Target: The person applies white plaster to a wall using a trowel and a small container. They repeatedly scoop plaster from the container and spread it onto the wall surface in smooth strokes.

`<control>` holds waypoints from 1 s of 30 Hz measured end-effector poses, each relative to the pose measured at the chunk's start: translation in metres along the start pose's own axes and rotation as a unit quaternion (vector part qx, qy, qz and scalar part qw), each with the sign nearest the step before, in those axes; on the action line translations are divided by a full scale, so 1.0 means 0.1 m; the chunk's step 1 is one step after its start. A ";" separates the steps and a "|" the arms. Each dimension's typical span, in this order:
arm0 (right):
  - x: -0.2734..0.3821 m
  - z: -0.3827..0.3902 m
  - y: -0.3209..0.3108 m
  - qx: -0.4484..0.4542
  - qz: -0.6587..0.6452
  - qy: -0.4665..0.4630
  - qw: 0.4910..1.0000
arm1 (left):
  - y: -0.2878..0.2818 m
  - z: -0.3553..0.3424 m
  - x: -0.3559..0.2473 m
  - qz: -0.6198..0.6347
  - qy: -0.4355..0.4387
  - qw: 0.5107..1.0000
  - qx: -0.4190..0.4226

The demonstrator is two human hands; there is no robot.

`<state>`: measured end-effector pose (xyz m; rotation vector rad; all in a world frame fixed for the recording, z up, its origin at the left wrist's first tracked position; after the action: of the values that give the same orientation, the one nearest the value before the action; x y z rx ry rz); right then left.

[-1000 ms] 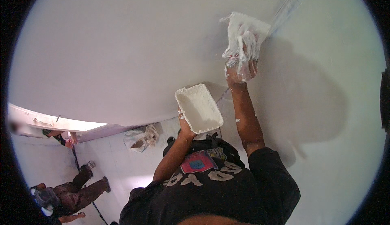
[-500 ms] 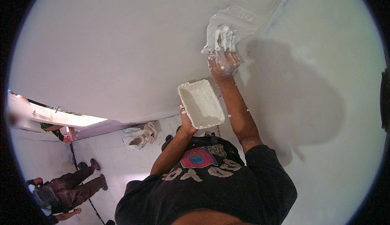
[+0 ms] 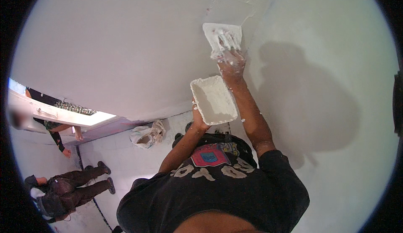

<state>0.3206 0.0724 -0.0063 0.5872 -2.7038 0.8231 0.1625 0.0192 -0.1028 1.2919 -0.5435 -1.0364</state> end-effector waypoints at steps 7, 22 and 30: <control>-0.37 -0.24 -0.23 -0.162 0.128 -0.038 0.978 | -0.09 -0.01 0.03 0.011 0.030 0.999 -0.016; 0.11 0.01 0.00 -0.048 -0.002 -0.023 0.999 | -0.16 0.06 0.12 0.029 0.074 0.996 -0.034; -0.75 -0.17 0.19 -0.097 0.115 -0.020 0.989 | -0.17 0.15 0.14 0.034 0.071 0.993 -0.083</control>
<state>0.3808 0.1188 -0.0280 0.2558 -2.8804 0.5947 0.1517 0.0003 -0.1180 1.1812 -0.3826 -0.9071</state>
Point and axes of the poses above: each hand's wrist, its own z-axis away from the middle knuckle, its own y-axis out of the palm, x = y × z, the point moved 2 cm from there along -z, towards the middle knuckle, and after that the axes turned 8 degrees about -y, right-handed, at the moved point
